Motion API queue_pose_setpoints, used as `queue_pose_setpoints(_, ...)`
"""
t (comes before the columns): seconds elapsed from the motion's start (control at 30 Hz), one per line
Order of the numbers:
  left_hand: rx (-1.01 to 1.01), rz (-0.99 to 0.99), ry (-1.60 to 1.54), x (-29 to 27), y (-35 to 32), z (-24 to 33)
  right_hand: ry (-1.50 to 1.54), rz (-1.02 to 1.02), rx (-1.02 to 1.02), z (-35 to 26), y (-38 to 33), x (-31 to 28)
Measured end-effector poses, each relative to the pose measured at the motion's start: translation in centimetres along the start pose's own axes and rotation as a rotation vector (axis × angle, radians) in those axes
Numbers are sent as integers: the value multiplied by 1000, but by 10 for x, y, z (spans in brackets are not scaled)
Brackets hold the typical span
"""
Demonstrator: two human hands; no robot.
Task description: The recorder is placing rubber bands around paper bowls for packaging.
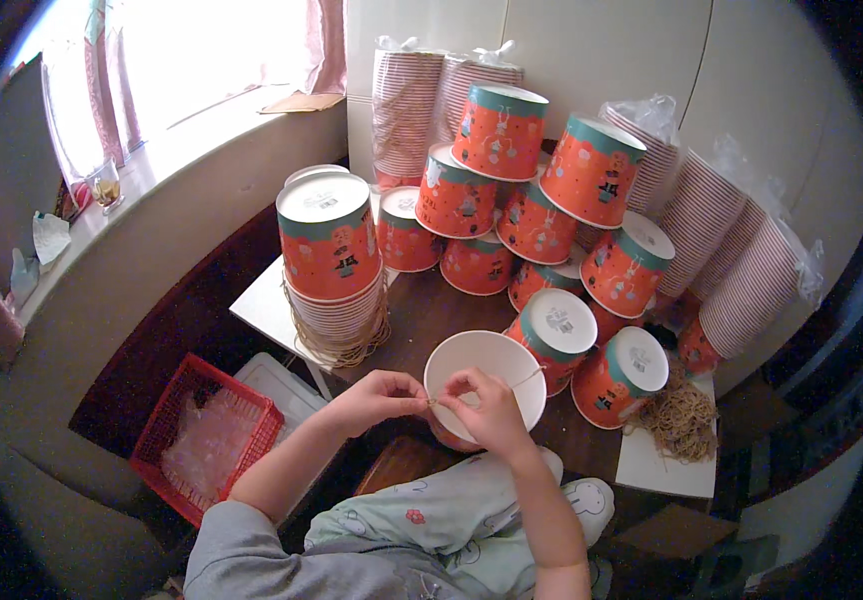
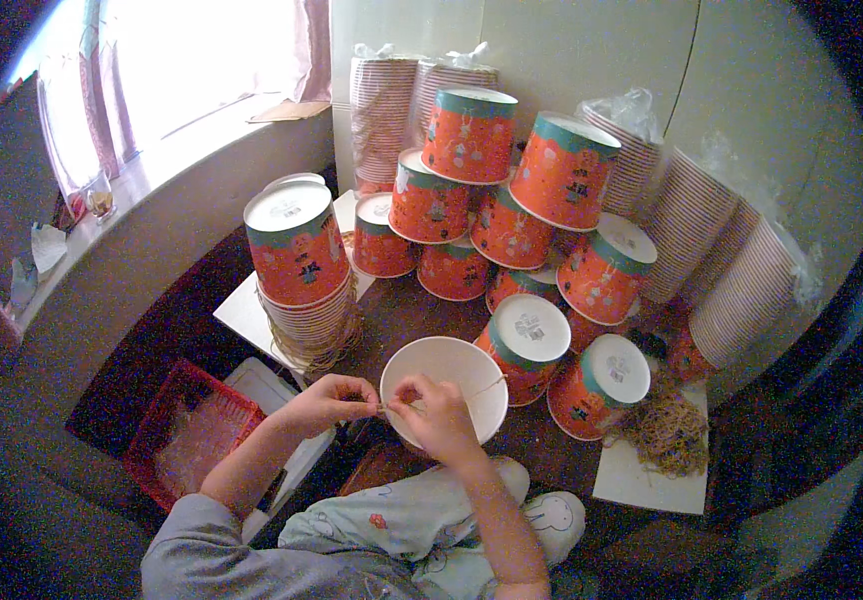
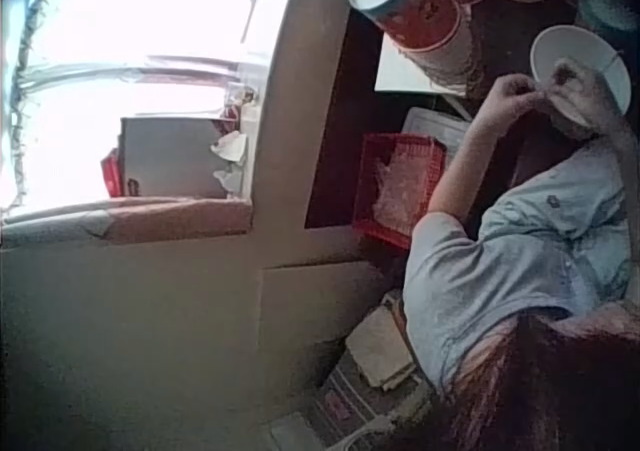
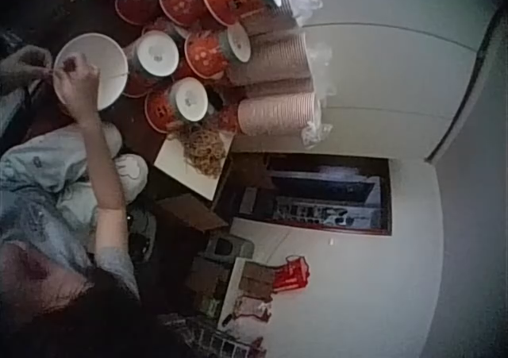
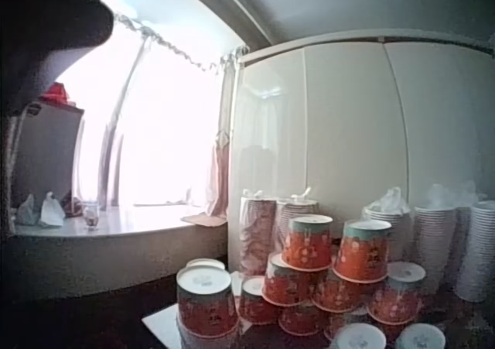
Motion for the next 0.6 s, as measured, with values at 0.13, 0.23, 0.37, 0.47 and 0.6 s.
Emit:
queue_pose_setpoints(0.13,-51,-37,-68,3,0,-1,203,-86,85,-1,0,-1)
queue_pose_setpoints(0.23,-105,-32,-160,0,2,-8,190,-103,19,-5,1,-1)
queue_pose_setpoints(0.37,-109,-27,-194,2,3,-6,188,-50,-121,-9,1,-2)
queue_pose_setpoints(0.47,-144,-20,-202,0,3,-9,154,-34,-156,-9,0,0)
queue_pose_setpoints(0.6,-164,-8,-202,1,3,-9,98,20,-248,-10,0,0)
Point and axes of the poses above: each hand's wrist, its own y-axis towards the middle knuckle, its own x-axis out of the palm, z = x × y, the point moved 7 cm from there along y, towards the middle knuckle, and after that the axes turned 3 degrees about -z, right-handed, at the moved point
